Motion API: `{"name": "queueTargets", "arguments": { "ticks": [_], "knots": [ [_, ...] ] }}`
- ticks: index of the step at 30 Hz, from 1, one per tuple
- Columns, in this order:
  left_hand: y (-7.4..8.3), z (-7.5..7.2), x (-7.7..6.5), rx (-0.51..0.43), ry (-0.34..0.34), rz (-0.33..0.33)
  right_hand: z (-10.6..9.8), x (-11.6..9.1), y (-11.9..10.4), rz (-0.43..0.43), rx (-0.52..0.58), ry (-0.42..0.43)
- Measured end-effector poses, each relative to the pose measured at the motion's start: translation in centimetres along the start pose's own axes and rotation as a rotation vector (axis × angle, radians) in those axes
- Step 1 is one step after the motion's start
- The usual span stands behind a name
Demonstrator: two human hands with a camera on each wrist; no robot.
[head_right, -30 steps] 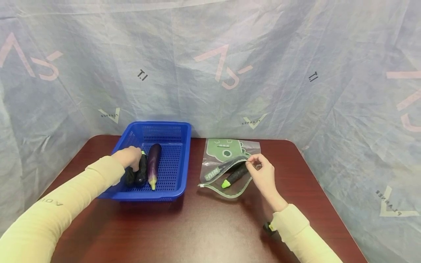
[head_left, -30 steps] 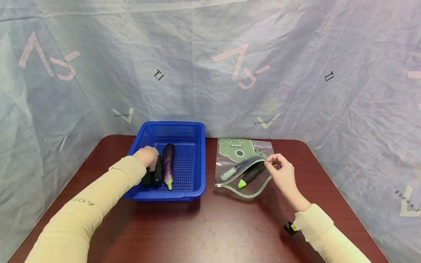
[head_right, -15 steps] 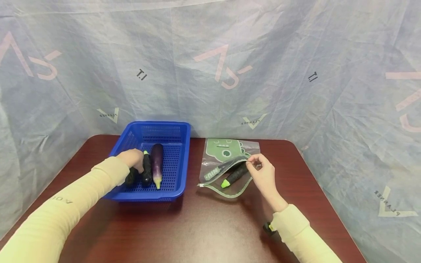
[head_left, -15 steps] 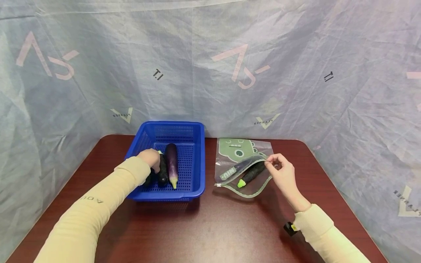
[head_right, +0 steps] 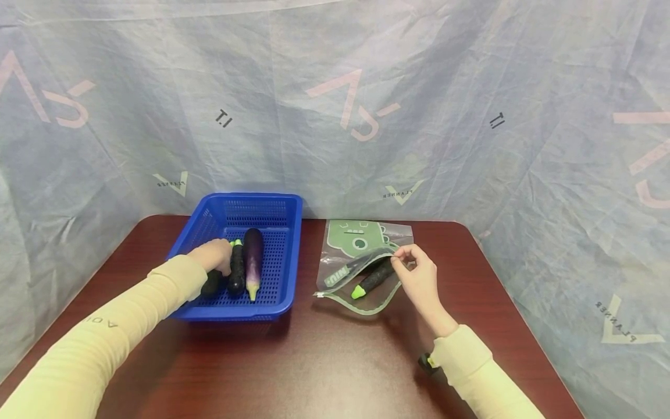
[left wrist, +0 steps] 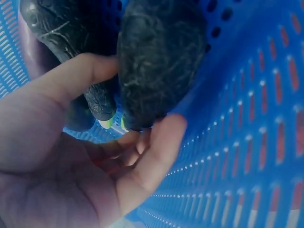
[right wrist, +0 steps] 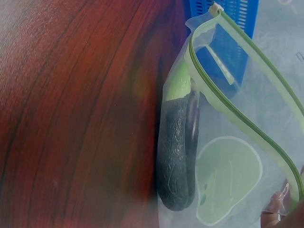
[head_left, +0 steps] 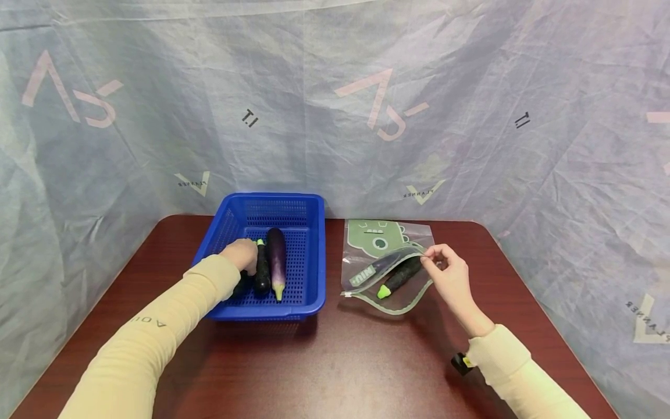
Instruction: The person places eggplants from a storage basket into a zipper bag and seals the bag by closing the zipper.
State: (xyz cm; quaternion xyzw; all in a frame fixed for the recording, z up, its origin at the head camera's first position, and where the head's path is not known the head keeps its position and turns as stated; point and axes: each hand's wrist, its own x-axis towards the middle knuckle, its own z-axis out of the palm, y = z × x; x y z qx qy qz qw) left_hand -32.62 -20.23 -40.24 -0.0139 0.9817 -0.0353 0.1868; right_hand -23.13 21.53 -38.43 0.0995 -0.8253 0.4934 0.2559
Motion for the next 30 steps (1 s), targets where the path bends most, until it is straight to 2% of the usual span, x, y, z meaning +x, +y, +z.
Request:
{"name": "queueTargets", "arguments": {
  "ticks": [11, 23, 30],
  "knots": [
    [-0.49, 0.53, 0.03, -0.158, 0.012, -0.058, -0.04, 0.08, 0.1, -0.003, 0.003, 0.002],
    [-0.75, 0.87, 0.22, -0.14, 0.016, -0.027, -0.04, 0.14, 0.05, -0.002, 0.001, 0.003],
    [-0.79, 0.6, 0.13, -0.154, 0.017, -0.013, -0.07, 0.16, 0.09, -0.005, 0.0, 0.005]
  ]
}}
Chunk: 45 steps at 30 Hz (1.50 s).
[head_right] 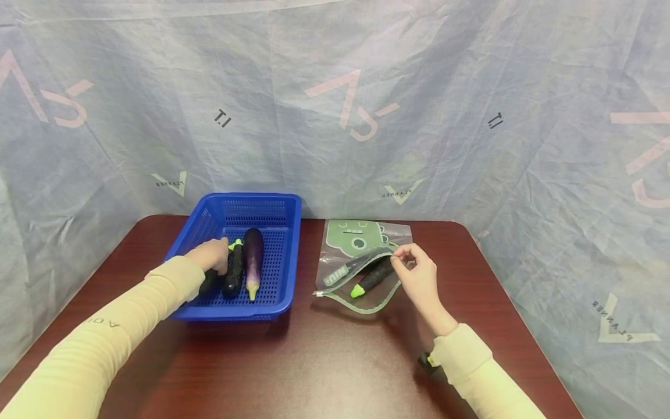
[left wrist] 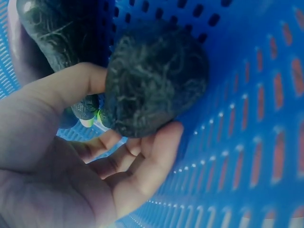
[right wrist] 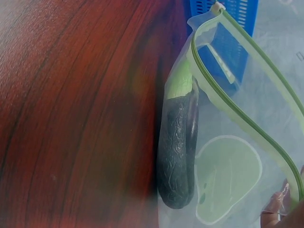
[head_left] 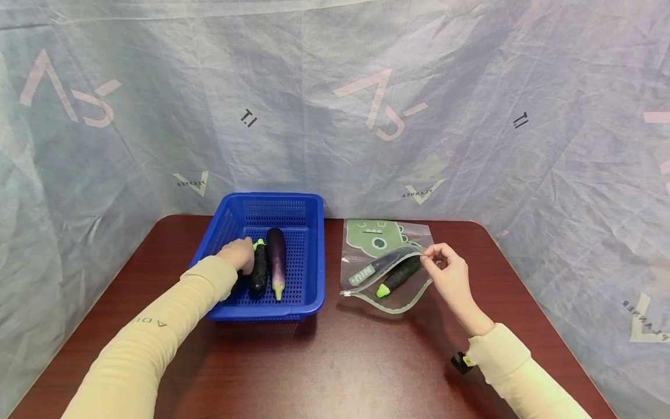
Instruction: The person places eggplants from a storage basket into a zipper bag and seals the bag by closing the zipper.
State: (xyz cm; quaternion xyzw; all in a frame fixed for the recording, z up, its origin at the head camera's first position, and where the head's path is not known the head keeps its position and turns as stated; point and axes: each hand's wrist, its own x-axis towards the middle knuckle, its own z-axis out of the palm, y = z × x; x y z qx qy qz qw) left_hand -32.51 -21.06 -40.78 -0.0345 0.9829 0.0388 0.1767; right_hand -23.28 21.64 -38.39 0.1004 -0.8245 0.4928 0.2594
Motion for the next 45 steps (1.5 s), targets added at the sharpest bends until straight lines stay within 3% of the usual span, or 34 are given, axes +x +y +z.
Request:
{"name": "queueTargets", "arguments": {
  "ticks": [10, 22, 29, 37, 45],
  "knots": [
    [0.3, -0.4, -0.4, -0.004, -0.028, -0.027, 0.0, 0.1, 0.0, 0.001, 0.014, -0.002],
    [0.3, -1.3, -0.7, 0.011, -0.01, -0.071, 0.0, 0.1, 0.0, 0.005, 0.014, -0.003],
    [0.1, -2.3, -0.5, 0.073, -0.035, -0.062, 0.0, 0.1, -0.1, 0.002, 0.018, -0.005],
    [0.1, -3.2, -1.1, 0.06, -0.02, -0.068, 0.0, 0.1, -0.1, 0.004, 0.016, -0.004],
    [0.0, -4.1, -1.9, 0.049, -0.037, -0.02, 0.0, 0.2, 0.0, 0.009, 0.014, 0.002]
  ]
}}
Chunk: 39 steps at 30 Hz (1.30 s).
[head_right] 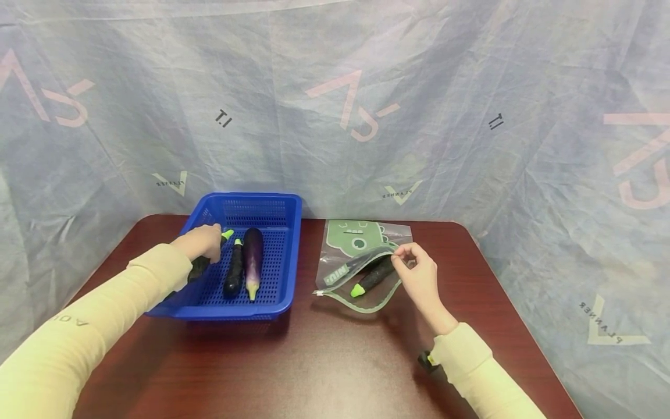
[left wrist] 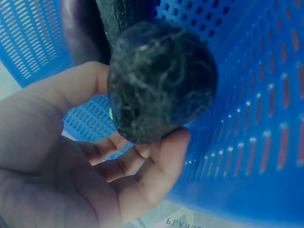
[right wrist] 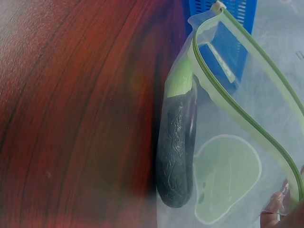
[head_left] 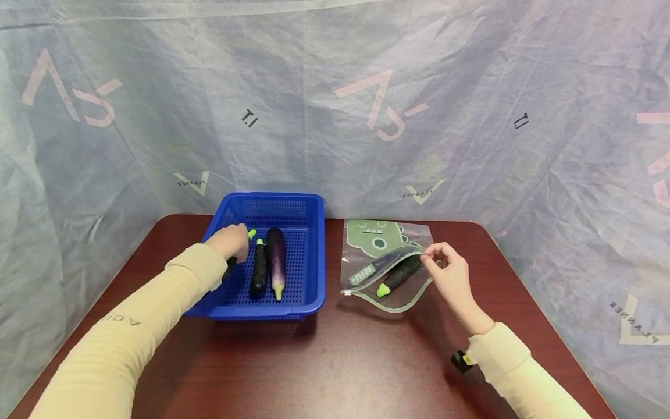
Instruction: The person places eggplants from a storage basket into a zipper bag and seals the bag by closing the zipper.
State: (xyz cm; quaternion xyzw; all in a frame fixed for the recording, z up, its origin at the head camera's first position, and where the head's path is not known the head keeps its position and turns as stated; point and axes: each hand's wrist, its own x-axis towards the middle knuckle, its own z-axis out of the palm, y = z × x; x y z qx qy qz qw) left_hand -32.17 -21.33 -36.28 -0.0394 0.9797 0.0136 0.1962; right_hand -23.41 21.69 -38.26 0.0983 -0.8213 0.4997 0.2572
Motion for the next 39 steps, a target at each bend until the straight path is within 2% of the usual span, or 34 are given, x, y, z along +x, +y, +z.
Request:
{"name": "queueTargets", "arguments": {
  "ticks": [11, 16, 30, 39],
  "knots": [
    [0.2, -1.7, -1.2, -0.013, 0.038, 0.076, 0.1, 0.0, 0.0, -0.003, 0.0, -0.006],
    [0.2, -2.2, -1.7, 0.001, 0.098, 0.111, 0.2, 0.0, -0.1, 0.002, 0.003, -0.009],
    [-0.4, -2.9, -2.8, -0.034, 0.247, 0.185, 0.3, 0.1, -0.4, -0.011, -0.006, -0.011],
    [0.0, -3.3, -4.0, -0.041, 0.328, 0.243, 0.3, 0.1, -0.5, -0.016, -0.004, -0.005]
  ]
}}
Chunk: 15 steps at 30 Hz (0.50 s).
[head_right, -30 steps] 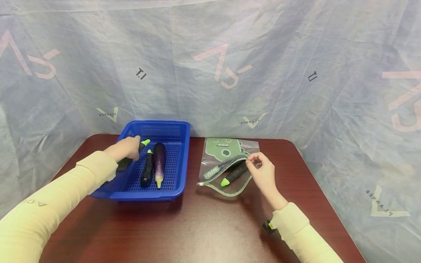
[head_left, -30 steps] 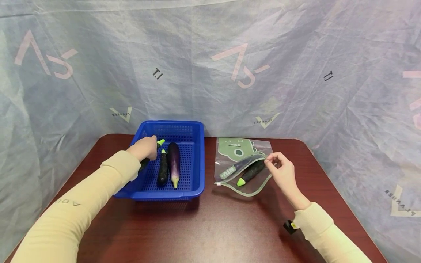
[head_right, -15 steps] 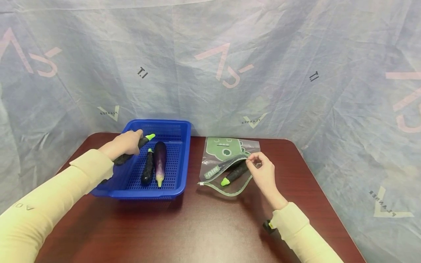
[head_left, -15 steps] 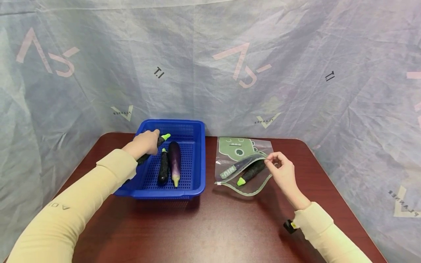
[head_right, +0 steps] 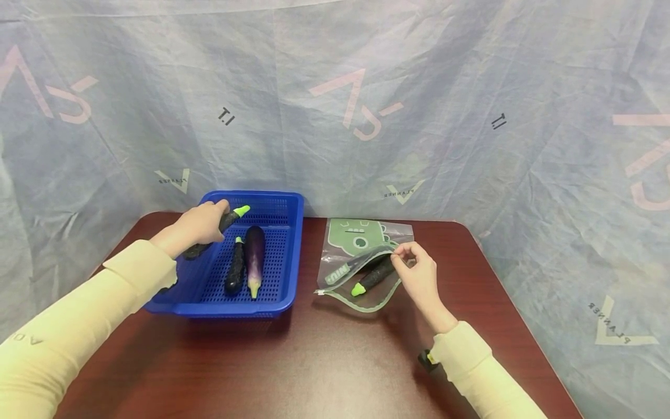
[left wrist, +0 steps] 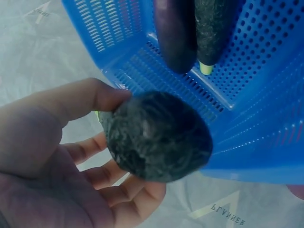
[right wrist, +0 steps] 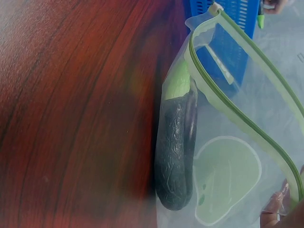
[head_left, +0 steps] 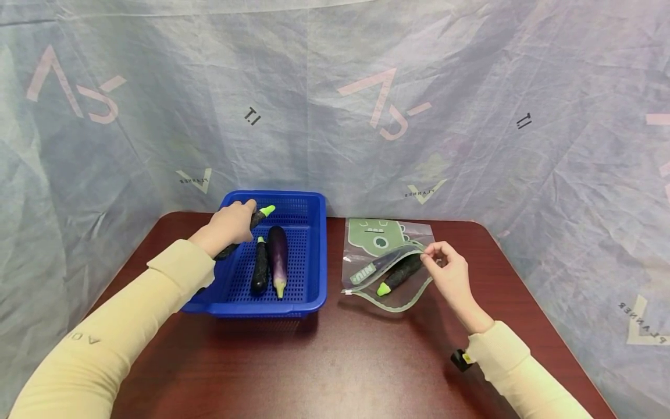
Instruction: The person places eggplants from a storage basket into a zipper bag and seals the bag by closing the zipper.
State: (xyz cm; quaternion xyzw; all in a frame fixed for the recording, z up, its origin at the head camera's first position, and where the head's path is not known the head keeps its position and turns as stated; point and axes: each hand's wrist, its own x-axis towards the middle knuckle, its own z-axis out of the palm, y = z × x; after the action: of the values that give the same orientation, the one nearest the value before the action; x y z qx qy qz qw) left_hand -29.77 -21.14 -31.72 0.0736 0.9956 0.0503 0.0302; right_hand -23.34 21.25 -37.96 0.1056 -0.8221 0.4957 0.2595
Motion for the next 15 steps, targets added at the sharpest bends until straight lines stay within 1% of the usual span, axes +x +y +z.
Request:
{"name": "queueTargets", "arguments": {
  "ticks": [6, 11, 15],
  "knots": [
    [0.5, -0.1, -0.4, 0.009, 0.05, 0.028, 0.0, 0.0, 0.1, 0.002, -0.001, 0.002],
    [1.4, 0.0, -0.5, 0.02, 0.089, 0.013, 0.1, 0.0, 0.1, 0.004, 0.0, 0.001],
    [2.2, -0.1, -0.9, 0.009, 0.125, 0.008, 0.2, 0.0, 0.1, 0.003, 0.0, 0.002]
  ]
}}
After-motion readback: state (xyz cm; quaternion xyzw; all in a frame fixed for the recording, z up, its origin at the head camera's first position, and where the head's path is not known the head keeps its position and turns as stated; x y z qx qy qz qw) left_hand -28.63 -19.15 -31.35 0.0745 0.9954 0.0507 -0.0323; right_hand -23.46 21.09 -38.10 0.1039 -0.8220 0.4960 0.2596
